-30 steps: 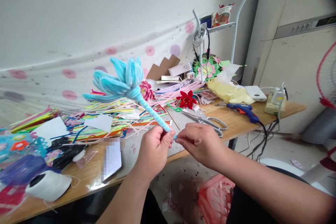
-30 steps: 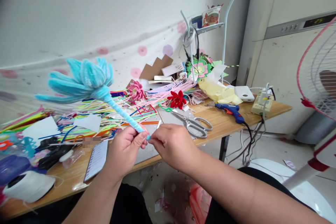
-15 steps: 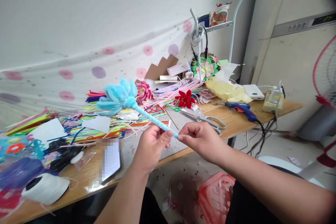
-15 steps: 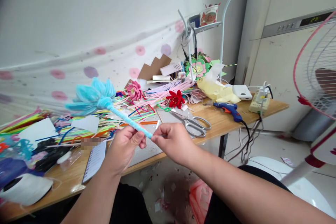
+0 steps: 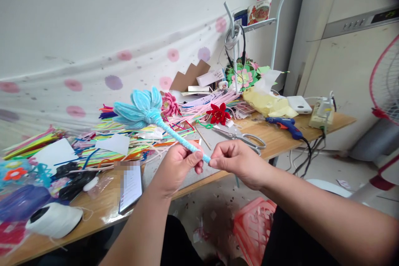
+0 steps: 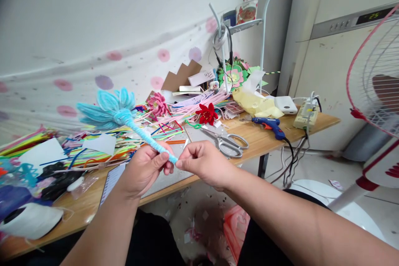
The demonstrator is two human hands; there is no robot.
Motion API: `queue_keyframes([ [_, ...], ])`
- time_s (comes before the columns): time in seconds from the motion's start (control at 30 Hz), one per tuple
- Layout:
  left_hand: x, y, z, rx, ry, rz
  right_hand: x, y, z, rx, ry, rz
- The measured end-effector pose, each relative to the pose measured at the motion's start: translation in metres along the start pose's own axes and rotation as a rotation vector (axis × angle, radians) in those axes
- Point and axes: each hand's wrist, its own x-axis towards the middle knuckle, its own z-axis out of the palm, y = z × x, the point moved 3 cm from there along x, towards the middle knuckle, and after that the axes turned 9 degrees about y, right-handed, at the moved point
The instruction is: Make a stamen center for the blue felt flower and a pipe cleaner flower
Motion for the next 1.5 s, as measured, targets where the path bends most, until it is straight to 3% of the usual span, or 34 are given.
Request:
queue_keyframes([
  [0.1, 0.000, -0.007, 0.003, 0.075, 0.152, 0.019, -0.001, -0.003, -0.001, -0.268, 0.140, -0.163],
  [0.17, 0.000, -0.007, 0.004, 0.143, 0.184, 0.003, -0.001, -0.003, 0.000, -0.317, 0.160, -0.195],
  [0.23, 0.000, -0.001, 0.003, 0.166, 0.122, 0.019, -0.001, -0.001, 0.001, -0.190, 0.071, -0.101],
  [0.33, 0.001, 0.009, 0.001, 0.131, -0.112, 0.071, -0.003, 0.003, 0.004, 0.073, -0.106, 0.096],
  [0.4, 0.002, 0.009, 0.000, 0.108, -0.191, 0.069, -0.004, 0.003, 0.004, 0.152, -0.109, 0.112],
  [0.53, 0.006, -0.002, -0.004, 0.156, -0.016, -0.011, -0.003, 0.004, 0.003, -0.046, 0.077, -0.021],
  [0.6, 0.007, -0.002, -0.005, 0.191, 0.017, -0.041, -0.003, 0.004, 0.002, -0.157, 0.127, -0.064],
  [0.77, 0.010, 0.013, -0.002, 0.200, -0.225, -0.010, -0.003, 0.008, 0.006, 0.085, -0.054, 0.100],
  [0.83, 0.011, 0.012, 0.000, 0.159, -0.170, -0.012, -0.003, 0.006, 0.004, 0.113, 0.003, 0.058],
  [1.0, 0.008, -0.002, 0.007, 0.136, 0.246, -0.019, -0.002, 0.002, 0.000, -0.230, 0.240, -0.141],
  [1.07, 0.009, 0.000, 0.007, 0.186, 0.242, -0.005, -0.002, 0.007, 0.000, -0.170, 0.202, -0.103],
  [1.2, 0.013, 0.006, 0.005, 0.132, -0.053, -0.037, -0.001, 0.017, 0.001, 0.188, -0.021, 0.105],
  [1.27, 0.015, 0.006, 0.006, 0.050, -0.103, -0.035, 0.000, 0.017, 0.000, 0.242, -0.028, 0.102],
  [1.43, 0.016, -0.007, 0.009, 0.153, 0.212, -0.013, 0.004, 0.012, -0.005, -0.105, 0.176, -0.087],
  [1.5, 0.017, -0.006, 0.009, 0.214, 0.215, -0.008, 0.006, 0.014, -0.005, -0.165, 0.181, -0.076],
])
